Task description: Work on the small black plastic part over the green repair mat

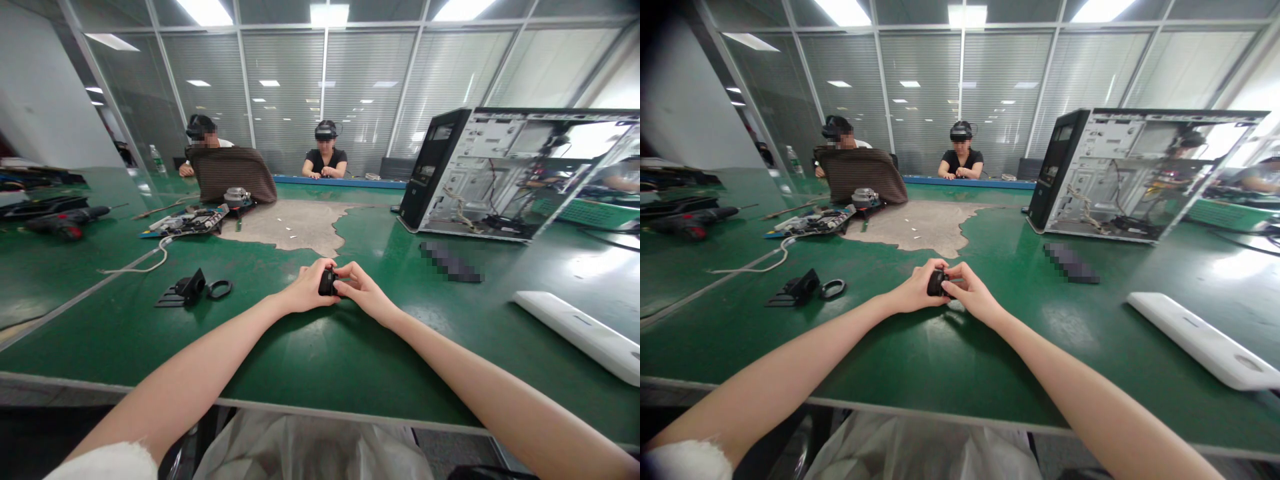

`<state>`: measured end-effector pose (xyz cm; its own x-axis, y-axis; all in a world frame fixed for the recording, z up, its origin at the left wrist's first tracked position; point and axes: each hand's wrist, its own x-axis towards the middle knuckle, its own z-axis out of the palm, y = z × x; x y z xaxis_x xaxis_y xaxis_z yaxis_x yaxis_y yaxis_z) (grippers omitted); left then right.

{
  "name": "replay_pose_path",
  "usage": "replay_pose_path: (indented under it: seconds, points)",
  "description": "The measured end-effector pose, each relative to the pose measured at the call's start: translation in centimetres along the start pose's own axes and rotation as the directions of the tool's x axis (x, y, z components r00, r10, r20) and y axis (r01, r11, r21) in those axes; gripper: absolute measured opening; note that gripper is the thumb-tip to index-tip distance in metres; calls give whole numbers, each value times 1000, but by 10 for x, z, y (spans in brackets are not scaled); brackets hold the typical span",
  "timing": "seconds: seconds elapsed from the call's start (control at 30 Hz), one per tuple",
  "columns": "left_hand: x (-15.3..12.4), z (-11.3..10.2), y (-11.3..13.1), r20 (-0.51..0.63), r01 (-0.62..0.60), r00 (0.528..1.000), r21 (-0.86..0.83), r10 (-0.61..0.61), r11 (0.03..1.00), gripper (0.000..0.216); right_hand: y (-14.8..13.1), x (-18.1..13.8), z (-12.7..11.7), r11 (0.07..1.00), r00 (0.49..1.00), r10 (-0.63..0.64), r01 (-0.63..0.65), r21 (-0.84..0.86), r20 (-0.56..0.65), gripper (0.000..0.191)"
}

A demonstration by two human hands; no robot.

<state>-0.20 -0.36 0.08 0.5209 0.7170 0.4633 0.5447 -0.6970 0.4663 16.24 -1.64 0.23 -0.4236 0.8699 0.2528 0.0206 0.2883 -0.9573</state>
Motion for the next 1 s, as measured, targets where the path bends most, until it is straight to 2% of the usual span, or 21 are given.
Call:
replay_pose_path:
  seconds: [0.2, 0.4, 0.57, 0.8, 1.0]
  points:
    - [1, 0, -1, -2, -9, 1000, -9, 9, 1000, 58, 6, 3, -1, 998, 999, 31, -32, -52, -19, 29]
    - [0, 0, -1, 2, -12, 1000, -4, 12, 1000, 58, 2, 1, -2, 1000, 999, -8, 9, -27, 35, 25]
    - [0, 0, 0, 1, -12, 1000, -6, 12, 1000, 58, 0, 0, 0, 1000, 1000, 6, -6, -20, -2, 18]
    - [0, -1, 1, 2, 2, 1000, 4, -2, 1000, 58, 7, 4, -2, 998, 999, 26, -28, -64, -26, 27]
    - [-1, -4, 2, 5, 15, 1000, 4, -15, 1000, 55, 5, 0, -2, 999, 997, -32, 29, 36, 76, 29]
